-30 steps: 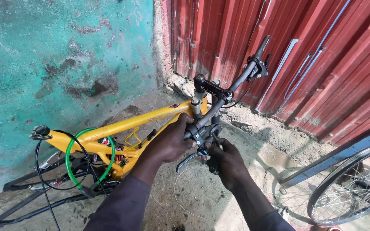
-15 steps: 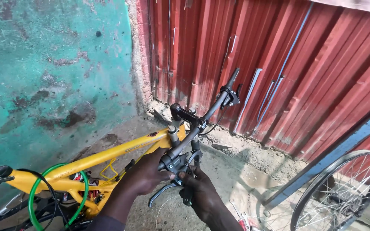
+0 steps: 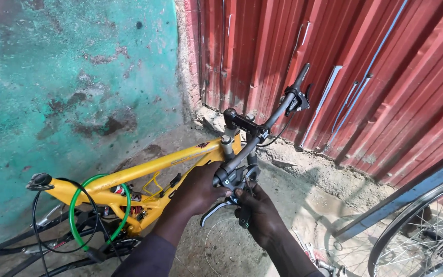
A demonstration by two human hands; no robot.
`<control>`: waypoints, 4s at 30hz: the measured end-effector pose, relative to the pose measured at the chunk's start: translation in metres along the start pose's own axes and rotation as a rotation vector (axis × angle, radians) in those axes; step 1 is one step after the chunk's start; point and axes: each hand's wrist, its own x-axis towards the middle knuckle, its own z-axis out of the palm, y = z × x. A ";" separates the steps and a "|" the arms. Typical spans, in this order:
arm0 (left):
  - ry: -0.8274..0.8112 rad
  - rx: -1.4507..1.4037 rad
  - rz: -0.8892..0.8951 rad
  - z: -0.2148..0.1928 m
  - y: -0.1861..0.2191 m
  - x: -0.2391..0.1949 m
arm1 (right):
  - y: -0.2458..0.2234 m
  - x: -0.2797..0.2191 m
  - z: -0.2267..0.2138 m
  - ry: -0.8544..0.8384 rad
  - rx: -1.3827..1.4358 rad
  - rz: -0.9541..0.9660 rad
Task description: The person works on the handlebars of a yellow bicycle, using a wrench to tighten bolts on the stem and brake levers. They then handle a brake cable, routing it along the frame and using pliers to cut the excess wire.
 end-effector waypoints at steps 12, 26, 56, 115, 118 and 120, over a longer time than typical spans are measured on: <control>-0.273 -1.218 -0.214 0.013 -0.062 0.023 | -0.007 0.002 -0.007 -0.046 -0.018 -0.053; -0.185 -0.698 -0.151 0.006 -0.054 0.021 | -0.030 0.007 0.000 0.363 -0.366 -0.390; -0.071 0.085 0.088 -0.030 0.008 -0.011 | -0.075 0.039 0.007 -0.081 -1.258 -0.749; 0.005 0.128 0.056 -0.014 0.009 -0.003 | -0.070 0.025 0.018 -0.105 -1.096 -0.688; 0.038 0.161 0.071 -0.009 0.008 -0.004 | -0.071 0.025 0.019 -0.103 -1.088 -0.690; 0.055 0.175 0.076 -0.008 0.007 -0.004 | -0.070 0.027 0.017 -0.098 -1.097 -0.694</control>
